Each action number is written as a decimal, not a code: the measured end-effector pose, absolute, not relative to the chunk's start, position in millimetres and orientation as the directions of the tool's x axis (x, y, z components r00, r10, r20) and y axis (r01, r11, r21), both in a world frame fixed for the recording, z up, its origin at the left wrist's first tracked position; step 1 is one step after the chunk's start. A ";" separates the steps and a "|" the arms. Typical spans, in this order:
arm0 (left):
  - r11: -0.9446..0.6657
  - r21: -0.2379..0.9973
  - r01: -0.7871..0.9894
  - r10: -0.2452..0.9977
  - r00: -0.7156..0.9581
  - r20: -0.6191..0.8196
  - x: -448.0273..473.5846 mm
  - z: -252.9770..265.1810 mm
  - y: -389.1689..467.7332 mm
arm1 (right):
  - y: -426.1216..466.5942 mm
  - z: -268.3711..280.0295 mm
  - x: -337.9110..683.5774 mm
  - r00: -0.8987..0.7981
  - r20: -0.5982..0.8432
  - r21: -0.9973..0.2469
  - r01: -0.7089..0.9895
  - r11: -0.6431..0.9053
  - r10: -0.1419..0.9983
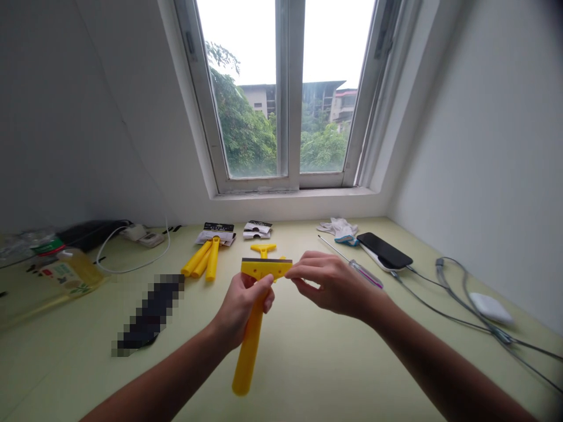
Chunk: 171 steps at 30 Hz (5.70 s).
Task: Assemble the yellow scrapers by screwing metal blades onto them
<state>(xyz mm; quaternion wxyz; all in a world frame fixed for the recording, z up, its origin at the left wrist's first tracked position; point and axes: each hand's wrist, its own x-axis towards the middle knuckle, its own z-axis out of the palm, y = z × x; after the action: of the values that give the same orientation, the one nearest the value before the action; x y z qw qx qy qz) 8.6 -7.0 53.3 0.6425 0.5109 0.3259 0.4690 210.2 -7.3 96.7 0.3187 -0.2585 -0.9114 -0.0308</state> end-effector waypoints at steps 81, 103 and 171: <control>-0.142 0.982 -0.125 0.942 0.287 0.173 7.7 52.8 -21.5 | -10.1 75.6 179.8 -0.197 0.522 -0.722 0.416 0.553 0.830; -0.092 0.970 -0.224 0.956 0.253 0.149 10.9 53.8 -3.3 | 50.3 76.1 280.4 0.092 0.031 -0.338 0.938 -0.076 0.995; 0.065 0.921 -0.385 0.987 0.161 -0.002 16.7 28.6 2.4 | -34.9 111.6 228.6 -0.397 0.636 -0.575 0.327 0.750 0.661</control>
<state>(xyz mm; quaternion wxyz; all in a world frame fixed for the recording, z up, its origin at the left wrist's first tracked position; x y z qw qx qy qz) 16.7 2.4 28.6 0.6356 0.4202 0.3583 0.5395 228.6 -34.9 111.6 0.4578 -0.3029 -0.8158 0.1823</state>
